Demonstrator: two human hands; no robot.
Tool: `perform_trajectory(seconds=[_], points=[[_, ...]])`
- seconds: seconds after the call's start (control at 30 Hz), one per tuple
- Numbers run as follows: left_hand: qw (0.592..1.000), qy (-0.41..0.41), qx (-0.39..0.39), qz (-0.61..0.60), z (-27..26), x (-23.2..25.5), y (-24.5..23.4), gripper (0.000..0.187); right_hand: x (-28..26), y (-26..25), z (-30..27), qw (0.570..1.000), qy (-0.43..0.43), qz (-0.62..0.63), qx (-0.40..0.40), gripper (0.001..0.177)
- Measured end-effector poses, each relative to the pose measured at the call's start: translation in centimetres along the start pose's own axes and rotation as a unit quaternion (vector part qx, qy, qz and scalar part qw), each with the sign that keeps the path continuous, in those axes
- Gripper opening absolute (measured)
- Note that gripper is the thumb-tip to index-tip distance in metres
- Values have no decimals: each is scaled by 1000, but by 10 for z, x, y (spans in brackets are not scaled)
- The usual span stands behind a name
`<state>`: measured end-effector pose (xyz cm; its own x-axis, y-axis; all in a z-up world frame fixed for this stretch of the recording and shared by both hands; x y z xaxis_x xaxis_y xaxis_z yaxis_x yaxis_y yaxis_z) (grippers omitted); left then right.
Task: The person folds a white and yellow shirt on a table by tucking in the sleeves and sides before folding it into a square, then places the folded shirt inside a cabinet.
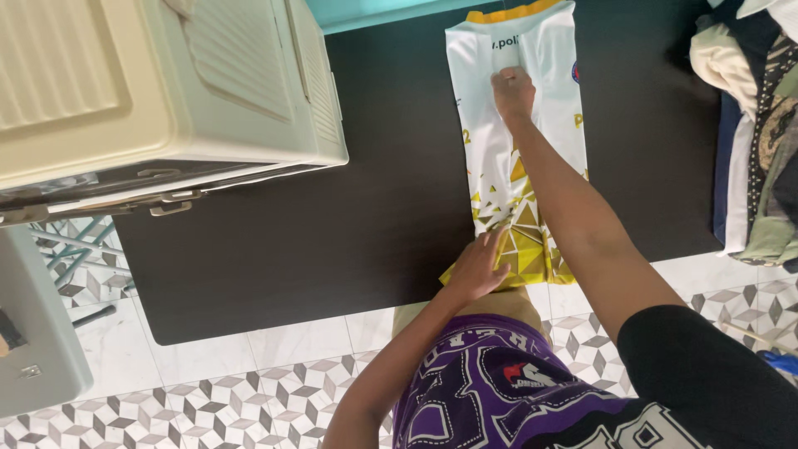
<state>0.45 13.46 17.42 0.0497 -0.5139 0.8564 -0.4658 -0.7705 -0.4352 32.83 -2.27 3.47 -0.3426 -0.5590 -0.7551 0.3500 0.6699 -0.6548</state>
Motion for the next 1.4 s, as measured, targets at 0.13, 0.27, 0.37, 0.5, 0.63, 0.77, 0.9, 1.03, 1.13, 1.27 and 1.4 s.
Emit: perform_trajectory(seconds=[0.13, 0.27, 0.37, 0.5, 0.63, 0.77, 0.9, 1.03, 1.13, 1.27, 1.4], points=[[997, -75, 2, 7, -17, -47, 10, 75, 2, -13, -14, 1000, -13, -18, -4, 43], [992, -117, -20, 45, -40, -91, 20, 69, 11, -36, -57, 995, -83, -35, -29, 42], [989, -110, -22, 97, -53, -104, 31, 68, 32, -66, -114, 992, -76, 34, -93, 38], [980, -75, 35, 182, -57, -98, 36, 61, 64, -117, -177, 992, 29, -11, -123, 25], [949, -30, 194, 248, -60, -75, 17, 63, 82, -162, -218, 985, 31, 61, -155, 28], [938, -103, 183, 275, -66, -85, 14, 55, 103, -192, -235, 983, 20, 61, -170, 25], [929, -135, 188, 289, -73, -97, 19, 32, 112, -211, -242, 974, -10, 74, -212, 22], [912, -92, 238, 322, -82, -80, 22, 23, 127, -236, -240, 975, 4, 33, -221, 21], [930, -41, 274, 242, -89, -44, 21, 21, 142, -254, -238, 972, 29, 35, -231, 22], [940, 21, 276, 202, -95, 12, 31, 21, 156, -271, -244, 968, 50, 51, -241, 24], [948, 45, 256, 184, -99, 42, 61, 20, 169, -281, -249, 964, 72, 48, -251, 23]])
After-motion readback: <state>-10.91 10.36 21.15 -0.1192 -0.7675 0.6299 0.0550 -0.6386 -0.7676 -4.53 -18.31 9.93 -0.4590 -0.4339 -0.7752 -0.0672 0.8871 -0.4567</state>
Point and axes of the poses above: each hand's wrist, its own z-axis towards the middle knuckle, its own y-axis out of the palm, x = y × z, the point moved 9 cm from there along z, towards the middle knuckle, and after that the axes turned 7 degrees about x, right-handed, at the moved point
